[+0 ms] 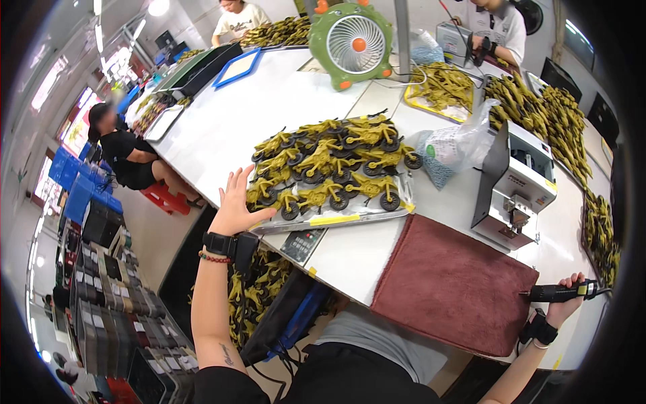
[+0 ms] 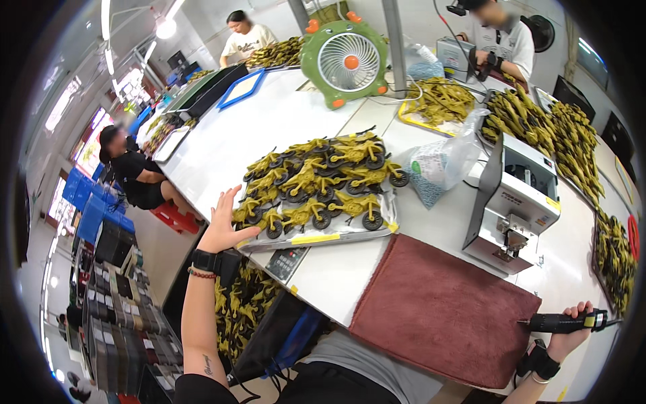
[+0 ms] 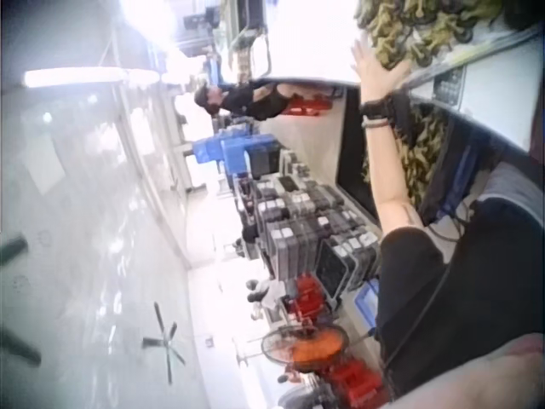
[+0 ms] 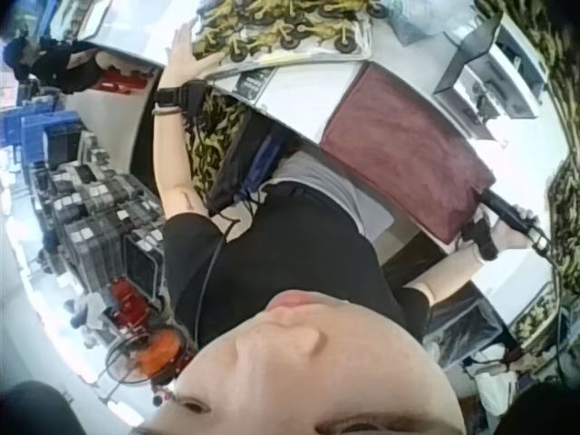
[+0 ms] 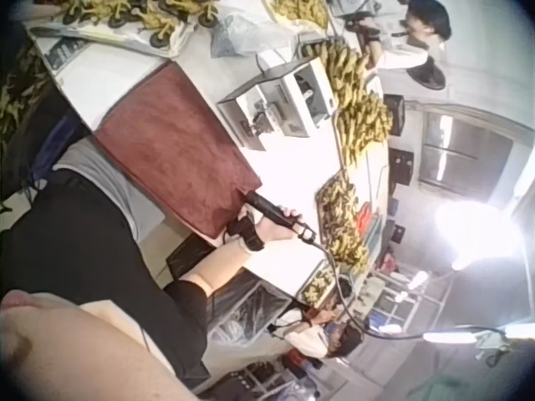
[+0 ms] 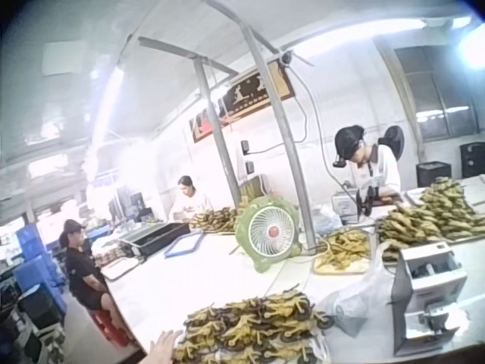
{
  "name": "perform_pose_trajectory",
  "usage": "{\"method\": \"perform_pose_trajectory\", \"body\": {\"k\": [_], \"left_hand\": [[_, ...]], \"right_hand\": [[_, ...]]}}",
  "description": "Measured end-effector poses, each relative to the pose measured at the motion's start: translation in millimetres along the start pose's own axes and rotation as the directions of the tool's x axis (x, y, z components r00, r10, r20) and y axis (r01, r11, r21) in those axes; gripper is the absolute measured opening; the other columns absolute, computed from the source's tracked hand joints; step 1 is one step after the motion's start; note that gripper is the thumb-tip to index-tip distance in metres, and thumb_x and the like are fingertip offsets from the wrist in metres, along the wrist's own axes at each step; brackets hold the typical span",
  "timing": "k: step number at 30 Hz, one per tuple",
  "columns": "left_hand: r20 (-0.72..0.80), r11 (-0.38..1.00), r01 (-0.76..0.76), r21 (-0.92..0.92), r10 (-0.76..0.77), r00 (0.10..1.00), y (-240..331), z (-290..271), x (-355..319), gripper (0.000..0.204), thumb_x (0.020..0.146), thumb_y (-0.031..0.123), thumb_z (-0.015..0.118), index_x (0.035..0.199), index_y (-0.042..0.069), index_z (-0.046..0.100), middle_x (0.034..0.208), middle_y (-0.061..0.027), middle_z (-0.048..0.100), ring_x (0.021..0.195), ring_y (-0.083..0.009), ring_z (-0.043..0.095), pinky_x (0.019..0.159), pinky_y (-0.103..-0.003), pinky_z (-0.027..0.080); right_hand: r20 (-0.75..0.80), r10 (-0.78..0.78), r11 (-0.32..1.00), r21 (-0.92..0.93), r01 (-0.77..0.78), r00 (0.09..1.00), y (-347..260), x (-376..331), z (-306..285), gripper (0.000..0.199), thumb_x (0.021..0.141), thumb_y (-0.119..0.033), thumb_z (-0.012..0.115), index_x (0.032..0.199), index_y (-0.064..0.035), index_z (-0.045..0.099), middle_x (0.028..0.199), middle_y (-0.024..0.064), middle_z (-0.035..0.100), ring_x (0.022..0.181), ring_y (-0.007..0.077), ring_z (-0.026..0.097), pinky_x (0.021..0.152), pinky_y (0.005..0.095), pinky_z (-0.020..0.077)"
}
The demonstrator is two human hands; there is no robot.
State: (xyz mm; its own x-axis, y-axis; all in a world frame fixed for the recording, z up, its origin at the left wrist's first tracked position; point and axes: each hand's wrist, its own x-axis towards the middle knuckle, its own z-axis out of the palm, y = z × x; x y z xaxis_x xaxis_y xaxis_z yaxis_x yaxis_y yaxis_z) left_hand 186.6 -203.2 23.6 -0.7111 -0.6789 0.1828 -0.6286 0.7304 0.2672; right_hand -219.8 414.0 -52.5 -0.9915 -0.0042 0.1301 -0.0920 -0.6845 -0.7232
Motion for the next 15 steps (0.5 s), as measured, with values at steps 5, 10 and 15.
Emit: {"method": "perform_pose_trajectory", "body": {"k": [5, 10, 15], "left_hand": [[0.207, 0.984, -0.027, -0.174, 0.063, 0.976, -17, 2, 21, 0.099, 0.061, 0.041, 0.080, 0.138, 0.005, 0.028, 0.130, -0.0274, 0.036, 0.121, -0.0372, 0.041, 0.098, -0.038, 0.038], [0.238, 0.957, 0.026, -0.289, 0.045, 0.970, -28, -12, 15, 0.085, 0.065, 0.031, 0.079, 0.133, 0.004, 0.036, 0.111, -0.0190, 0.053, 0.105, -0.0280, 0.054, 0.091, -0.036, 0.042], [0.101, 0.907, 0.067, -0.415, -0.027, 0.995, -16, -20, 26, 0.070, 0.069, 0.016, 0.075, 0.129, 0.004, 0.042, 0.089, -0.0068, 0.058, 0.079, -0.0142, 0.058, 0.075, -0.026, 0.046]], "right_hand": [[-0.049, -0.019, 1.000, -0.009, 0.018, 0.999, -2, -3, 1, 0.014, 0.092, -0.018, 0.051, 0.098, -0.0049, 0.050, 0.078, 0.0011, 0.045, 0.060, 0.0094, 0.043, 0.060, 0.0234, 0.0422], [-0.041, -0.007, 1.000, -0.012, 0.007, 0.999, -3, -4, 1, 0.015, 0.093, -0.018, 0.050, 0.099, -0.0047, 0.048, 0.078, 0.0011, 0.044, 0.060, 0.0089, 0.042, 0.061, 0.0236, 0.0417], [-0.053, -0.020, 1.000, -0.019, 0.019, 0.998, -1, -6, 0, 0.016, 0.093, -0.019, 0.049, 0.100, -0.0039, 0.048, 0.078, 0.0013, 0.044, 0.060, 0.0092, 0.042, 0.061, 0.0239, 0.0419]]}}
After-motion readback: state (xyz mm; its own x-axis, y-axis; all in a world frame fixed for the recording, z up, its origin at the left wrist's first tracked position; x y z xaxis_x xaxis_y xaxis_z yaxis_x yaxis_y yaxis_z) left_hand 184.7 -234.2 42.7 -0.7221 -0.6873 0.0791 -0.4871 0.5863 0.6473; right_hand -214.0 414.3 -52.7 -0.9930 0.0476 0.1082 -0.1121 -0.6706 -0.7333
